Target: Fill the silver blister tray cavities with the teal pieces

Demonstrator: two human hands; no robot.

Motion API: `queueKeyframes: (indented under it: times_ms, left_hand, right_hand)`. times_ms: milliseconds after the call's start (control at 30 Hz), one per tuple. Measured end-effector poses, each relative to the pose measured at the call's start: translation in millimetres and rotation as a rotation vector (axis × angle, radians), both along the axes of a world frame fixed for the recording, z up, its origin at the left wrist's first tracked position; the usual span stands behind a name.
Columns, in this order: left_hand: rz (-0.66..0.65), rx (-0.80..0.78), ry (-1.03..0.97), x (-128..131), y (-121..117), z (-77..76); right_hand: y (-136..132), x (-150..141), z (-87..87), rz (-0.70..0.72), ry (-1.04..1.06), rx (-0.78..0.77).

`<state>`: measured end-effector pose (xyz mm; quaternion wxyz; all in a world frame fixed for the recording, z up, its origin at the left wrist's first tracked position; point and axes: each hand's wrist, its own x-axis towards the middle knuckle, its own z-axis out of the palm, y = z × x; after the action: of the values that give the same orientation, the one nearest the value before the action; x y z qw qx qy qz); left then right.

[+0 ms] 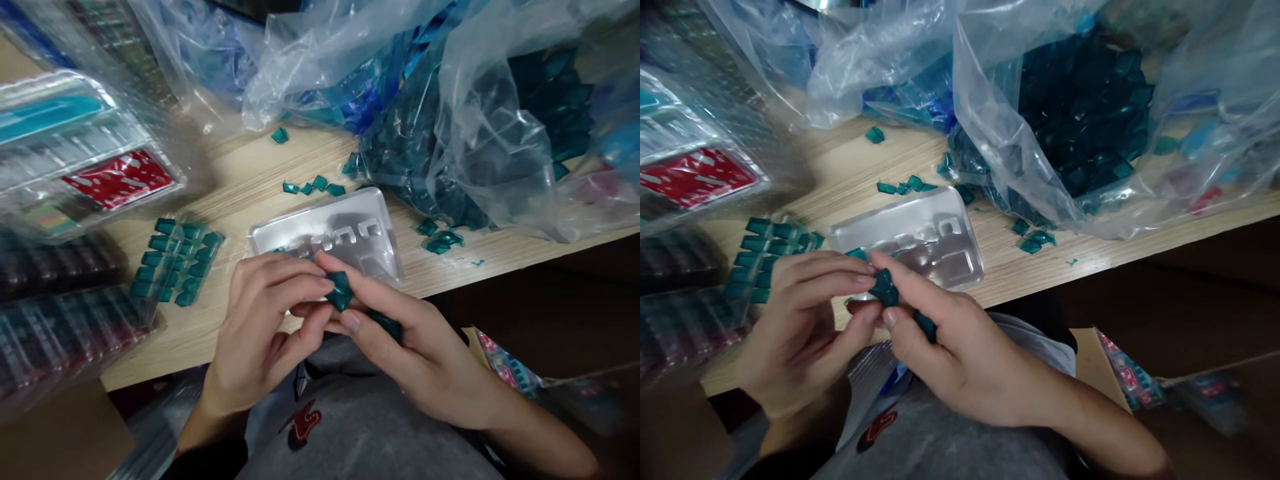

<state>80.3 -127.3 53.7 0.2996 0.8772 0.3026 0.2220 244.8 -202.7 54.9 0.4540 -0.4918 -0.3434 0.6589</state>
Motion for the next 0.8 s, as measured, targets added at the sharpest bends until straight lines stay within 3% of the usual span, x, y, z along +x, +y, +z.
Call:
queueKeyframes:
  times_ms: [167,300,433,533,633,733,800]
  left_hand:
    - [0.006,0.046,0.022,-4,-2,-2.2]
    - [-0.005,0.033,-0.019,-7,-4,-4.7]
    - [0.016,-0.077,-0.090,-10,-7,-3.0]
    - [0.113,-0.163,-0.117,-18,-5,-0.7]
    - [0.155,-0.039,0.032,-26,4,1.9]
    - [0.055,0.174,0.264,-27,15,4.2]
    - [-0.002,0.216,0.356,-24,21,4.6]
  right_hand:
    - [0,1,-0.7,0.024,0.038,-0.007]
    - [1,-4,-1.8,-0.064,0.097,-0.103]
    - [4,-9,-5.0,-0.136,0.237,-0.189]
    - [4,-6,-8.5,-0.156,0.212,-0.225]
    - [3,3,-10.9,-0.174,0.084,-0.232]
    - [0,12,-12.1,-0.171,-0.053,-0.166]
    - [-2,15,-12.6,-0.149,-0.103,-0.130]
